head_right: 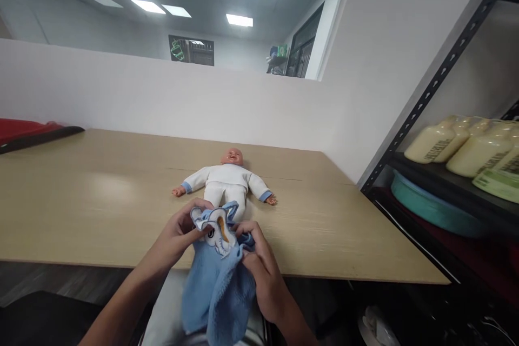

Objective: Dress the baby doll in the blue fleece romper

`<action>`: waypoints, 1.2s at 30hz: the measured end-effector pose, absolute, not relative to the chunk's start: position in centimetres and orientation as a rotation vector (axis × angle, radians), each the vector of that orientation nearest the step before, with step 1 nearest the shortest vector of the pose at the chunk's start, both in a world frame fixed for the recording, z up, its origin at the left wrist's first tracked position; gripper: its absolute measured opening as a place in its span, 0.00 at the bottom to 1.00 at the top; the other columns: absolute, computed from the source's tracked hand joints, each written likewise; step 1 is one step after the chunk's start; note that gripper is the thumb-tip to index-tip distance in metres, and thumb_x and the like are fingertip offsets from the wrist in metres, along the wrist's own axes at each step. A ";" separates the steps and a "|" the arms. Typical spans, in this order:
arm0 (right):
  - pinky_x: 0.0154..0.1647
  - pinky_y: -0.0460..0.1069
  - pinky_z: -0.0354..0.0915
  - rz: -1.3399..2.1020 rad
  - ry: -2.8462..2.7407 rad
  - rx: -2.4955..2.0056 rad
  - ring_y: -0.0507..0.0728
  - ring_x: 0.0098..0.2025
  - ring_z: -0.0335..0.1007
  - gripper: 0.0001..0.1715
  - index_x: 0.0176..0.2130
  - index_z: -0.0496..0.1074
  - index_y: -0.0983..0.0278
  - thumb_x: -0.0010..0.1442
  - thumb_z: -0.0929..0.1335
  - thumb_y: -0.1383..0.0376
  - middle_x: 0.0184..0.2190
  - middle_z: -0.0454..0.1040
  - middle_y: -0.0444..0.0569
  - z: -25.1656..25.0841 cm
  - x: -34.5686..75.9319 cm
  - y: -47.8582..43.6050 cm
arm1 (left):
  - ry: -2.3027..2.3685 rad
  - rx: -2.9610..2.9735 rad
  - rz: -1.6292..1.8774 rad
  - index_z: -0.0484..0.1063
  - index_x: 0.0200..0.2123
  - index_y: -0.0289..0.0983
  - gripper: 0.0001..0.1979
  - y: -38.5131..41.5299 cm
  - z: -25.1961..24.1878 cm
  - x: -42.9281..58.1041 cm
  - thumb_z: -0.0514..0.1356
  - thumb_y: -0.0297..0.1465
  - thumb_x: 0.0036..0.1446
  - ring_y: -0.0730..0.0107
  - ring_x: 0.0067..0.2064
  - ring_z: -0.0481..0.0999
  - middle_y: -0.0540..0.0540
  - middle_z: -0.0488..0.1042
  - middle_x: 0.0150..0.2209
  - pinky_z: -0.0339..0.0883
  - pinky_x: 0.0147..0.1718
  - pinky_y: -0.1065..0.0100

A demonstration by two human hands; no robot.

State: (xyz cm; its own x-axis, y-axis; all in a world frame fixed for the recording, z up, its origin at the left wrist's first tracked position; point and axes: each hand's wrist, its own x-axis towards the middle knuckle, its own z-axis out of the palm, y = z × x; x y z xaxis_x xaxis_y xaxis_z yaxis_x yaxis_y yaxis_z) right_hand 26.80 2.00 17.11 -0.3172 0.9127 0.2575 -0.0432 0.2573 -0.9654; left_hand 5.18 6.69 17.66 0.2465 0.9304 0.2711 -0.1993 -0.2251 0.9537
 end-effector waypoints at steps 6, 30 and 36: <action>0.73 0.63 0.52 0.379 -1.758 -1.011 0.67 0.70 0.57 0.23 0.61 0.66 0.56 0.68 0.68 0.59 0.65 0.64 0.55 19.3 27.9 1.2 | 0.813 1.603 1.232 0.74 0.48 0.39 0.11 5.6 19.2 5.9 0.67 0.37 0.66 0.66 0.42 0.73 0.48 0.75 0.41 0.66 0.41 0.70; 0.65 0.53 0.63 0.826 -2.153 -0.570 0.58 0.65 0.68 0.28 0.44 0.61 0.55 0.52 0.68 0.83 0.62 0.70 0.46 21.2 28.4 2.4 | 0.955 2.572 1.845 0.70 0.36 0.40 0.11 5.8 19.0 3.6 0.68 0.37 0.66 0.58 0.50 0.69 0.44 0.67 0.48 0.63 0.53 0.55; 0.52 0.49 0.70 0.634 -2.184 -0.631 0.55 0.51 0.73 0.29 0.57 0.70 0.51 0.61 0.75 0.72 0.50 0.70 0.47 21.0 27.7 2.7 | 0.682 2.483 1.519 0.72 0.41 0.40 0.09 5.6 19.3 4.0 0.62 0.39 0.71 0.64 0.41 0.72 0.47 0.73 0.39 0.65 0.41 0.64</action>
State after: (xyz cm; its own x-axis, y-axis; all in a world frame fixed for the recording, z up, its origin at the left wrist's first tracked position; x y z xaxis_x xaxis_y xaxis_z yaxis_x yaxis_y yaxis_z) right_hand 27.70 2.74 21.02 -0.5873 0.6125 0.5290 0.2342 0.7543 -0.6133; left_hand 4.05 5.58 19.26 0.3830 0.4535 0.8048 0.2997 -0.8851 0.3562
